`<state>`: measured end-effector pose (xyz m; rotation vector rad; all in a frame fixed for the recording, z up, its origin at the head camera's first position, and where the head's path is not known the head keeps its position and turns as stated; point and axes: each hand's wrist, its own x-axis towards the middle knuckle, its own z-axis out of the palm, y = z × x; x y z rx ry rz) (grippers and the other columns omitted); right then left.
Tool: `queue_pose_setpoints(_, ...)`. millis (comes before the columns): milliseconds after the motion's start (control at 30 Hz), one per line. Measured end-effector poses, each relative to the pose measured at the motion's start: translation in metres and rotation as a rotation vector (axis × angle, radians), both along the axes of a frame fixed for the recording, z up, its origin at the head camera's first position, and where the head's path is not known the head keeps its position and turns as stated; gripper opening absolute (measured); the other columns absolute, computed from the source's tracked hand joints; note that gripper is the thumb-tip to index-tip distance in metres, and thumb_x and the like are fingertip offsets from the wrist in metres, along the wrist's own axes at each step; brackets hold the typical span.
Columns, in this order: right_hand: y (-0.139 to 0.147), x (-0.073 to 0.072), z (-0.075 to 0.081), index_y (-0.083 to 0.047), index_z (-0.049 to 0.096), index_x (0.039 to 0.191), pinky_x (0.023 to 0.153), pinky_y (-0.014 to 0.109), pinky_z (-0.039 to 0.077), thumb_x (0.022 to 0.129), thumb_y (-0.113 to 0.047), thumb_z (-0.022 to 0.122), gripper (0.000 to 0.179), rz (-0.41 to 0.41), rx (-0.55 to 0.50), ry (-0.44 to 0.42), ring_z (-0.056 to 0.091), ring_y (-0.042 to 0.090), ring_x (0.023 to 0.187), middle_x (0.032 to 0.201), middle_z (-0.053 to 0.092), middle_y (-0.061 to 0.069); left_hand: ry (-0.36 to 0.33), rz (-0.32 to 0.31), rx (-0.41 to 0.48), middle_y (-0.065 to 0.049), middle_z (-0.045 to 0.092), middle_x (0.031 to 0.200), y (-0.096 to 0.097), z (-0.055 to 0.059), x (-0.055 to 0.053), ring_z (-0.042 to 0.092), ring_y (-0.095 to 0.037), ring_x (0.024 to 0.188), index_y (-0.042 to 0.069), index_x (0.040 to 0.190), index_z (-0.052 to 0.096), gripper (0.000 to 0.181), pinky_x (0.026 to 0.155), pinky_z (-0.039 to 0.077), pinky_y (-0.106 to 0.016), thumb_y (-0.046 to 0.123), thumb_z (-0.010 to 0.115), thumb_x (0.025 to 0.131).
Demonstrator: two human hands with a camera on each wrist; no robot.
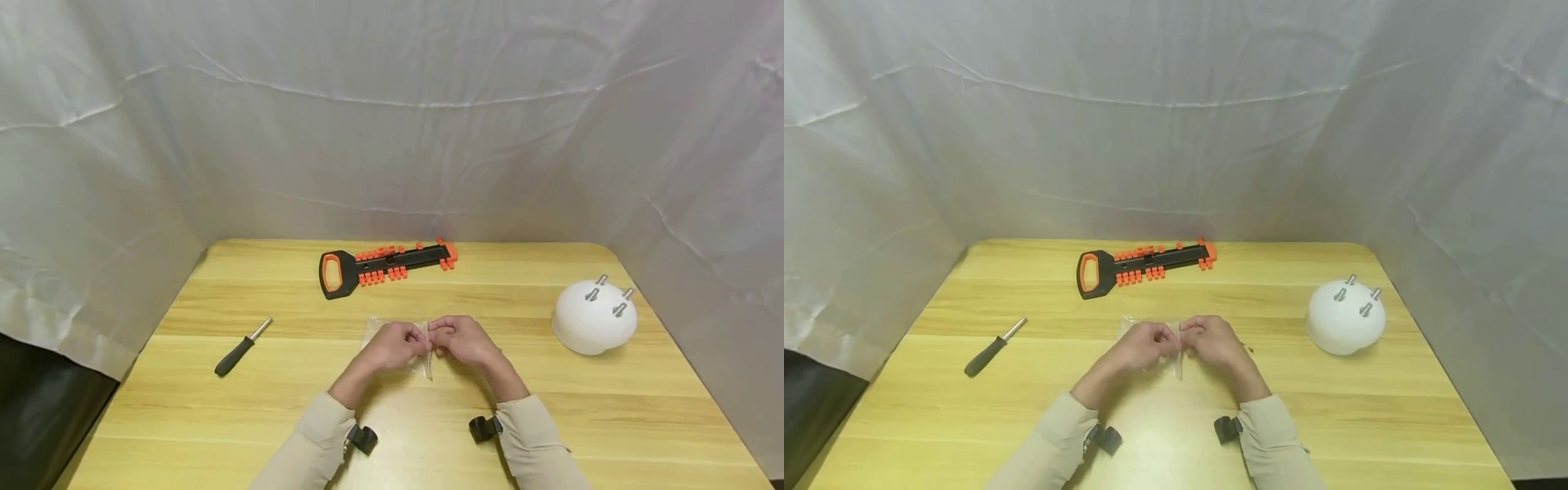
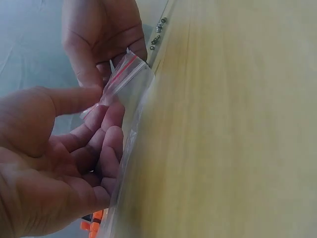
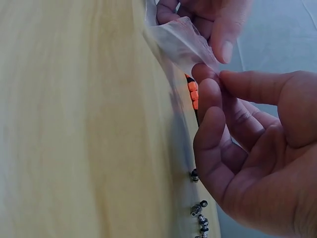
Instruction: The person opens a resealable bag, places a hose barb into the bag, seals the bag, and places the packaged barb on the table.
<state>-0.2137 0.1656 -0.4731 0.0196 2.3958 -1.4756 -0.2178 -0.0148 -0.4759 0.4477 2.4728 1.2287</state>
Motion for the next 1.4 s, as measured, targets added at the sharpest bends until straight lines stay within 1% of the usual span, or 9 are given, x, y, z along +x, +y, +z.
queue_pose_setpoints(200, 0.0010, -0.0001, 0.0019, -0.001, 0.067, 0.112, 0.064, 0.029, 0.054, 0.092, -0.009, 0.062, 0.023, 0.004, -0.056, -0.018, 0.066, 0.017, 0.069, 0.082, 0.074, 0.007, -0.027, 0.009, 0.006, 0.002, 0.066, 0.076, 0.0009, 0.0024, 0.0002, 0.056, -0.012, 0.069, 0.013, 0.082, 0.068, 0.016, 0.058, 0.044, -0.024, 0.029, 0.071, 0.086)
queue_pose_setpoints(367, 0.0017, -0.0005, 0.0034, -0.001, 0.066, 0.112, 0.066, 0.030, 0.054, 0.087, -0.002, 0.059, 0.026, -0.014, -0.057, 0.000, 0.067, 0.019, 0.070, 0.079, 0.073, 0.008, -0.017, 0.010, -0.025, 0.003, 0.065, 0.079, 0.0023, 0.0041, 0.0008, 0.055, -0.012, 0.070, 0.014, 0.083, 0.069, 0.015, 0.059, 0.045, -0.024, 0.028, 0.067, 0.088)
queue_pose_setpoints(633, 0.0003, -0.0003, 0.0028, -0.006, 0.068, 0.107, 0.055, 0.022, 0.041, 0.084, -0.006, 0.062, 0.024, -0.035, 0.028, 0.022, 0.056, 0.015, 0.063, 0.073, 0.068, 0.007, -0.004, -0.026, -0.059, 0.001, 0.066, 0.075, 0.0016, 0.0065, 0.0027, 0.050, -0.010, 0.060, 0.015, 0.080, 0.070, 0.024, 0.052, 0.039, -0.023, 0.029, 0.059, 0.095)
queue_pose_setpoints(833, -0.0022, -0.0004, 0.0007, -0.014, 0.075, 0.092, 0.063, 0.024, 0.044, 0.087, -0.018, 0.066, 0.011, -0.009, 0.191, 0.073, 0.056, 0.015, 0.073, 0.086, 0.070, 0.001, 0.057, -0.038, -0.072, -0.003, 0.068, 0.075, 0.0016, 0.0059, 0.0031, 0.048, -0.009, 0.060, 0.012, 0.078, 0.069, 0.027, 0.054, 0.038, -0.022, 0.024, 0.055, 0.098)
queue_pose_setpoints(933, -0.0023, -0.0003, 0.0019, -0.015, 0.075, 0.085, 0.064, 0.026, 0.044, 0.089, -0.021, 0.065, 0.012, 0.017, 0.238, 0.085, 0.056, 0.016, 0.075, 0.090, 0.071, 0.000, 0.076, -0.026, -0.076, -0.004, 0.067, 0.073, 0.0022, 0.0052, 0.0023, 0.048, -0.010, 0.058, 0.011, 0.077, 0.069, 0.029, 0.053, 0.037, -0.022, 0.024, 0.053, 0.098)
queue_pose_setpoints(1033, -0.0013, -0.0008, 0.0051, -0.015, 0.074, 0.083, 0.062, 0.026, 0.043, 0.089, -0.020, 0.064, 0.013, 0.031, 0.269, 0.100, 0.056, 0.016, 0.072, 0.088, 0.070, 0.000, 0.082, -0.005, -0.074, 0.000, 0.064, 0.070, 0.0029, 0.0049, 0.0011, 0.048, -0.010, 0.057, 0.012, 0.077, 0.068, 0.028, 0.052, 0.037, -0.022, 0.022, 0.051, 0.097)
queue_pose_setpoints(1233, 0.0013, -0.0012, 0.0095, -0.017, 0.072, 0.075, 0.065, 0.026, 0.043, 0.084, -0.015, 0.061, 0.014, 0.011, 0.421, 0.172, 0.056, 0.013, 0.070, 0.081, 0.070, -0.003, 0.076, 0.110, -0.053, 0.004, 0.054, 0.067, 0.0021, 0.0039, -0.0028, 0.046, -0.011, 0.059, 0.015, 0.076, 0.061, 0.023, 0.055, 0.036, -0.023, 0.019, 0.047, 0.093)
queue_pose_setpoints(1333, 0.0000, -0.0002, 0.0094, -0.015, 0.069, 0.078, 0.062, 0.025, 0.042, 0.082, -0.015, 0.060, 0.010, -0.010, 0.435, 0.177, 0.055, 0.014, 0.068, 0.077, 0.068, -0.002, 0.053, 0.125, -0.024, 0.003, 0.050, 0.065, 0.0018, 0.0036, -0.0035, 0.043, -0.012, 0.057, 0.015, 0.073, 0.055, 0.021, 0.053, 0.034, -0.024, 0.018, 0.047, 0.092)
queue_pose_setpoints(1400, -0.0017, 0.0011, 0.0096, -0.013, 0.065, 0.084, 0.059, 0.025, 0.041, 0.083, -0.015, 0.062, 0.004, -0.021, 0.409, 0.169, 0.054, 0.014, 0.065, 0.076, 0.066, -0.002, 0.045, 0.111, -0.001, 0.003, 0.049, 0.065, 0.0018, 0.0036, -0.0031, 0.043, -0.012, 0.057, 0.014, 0.071, 0.052, 0.019, 0.052, 0.034, -0.023, 0.016, 0.048, 0.090)
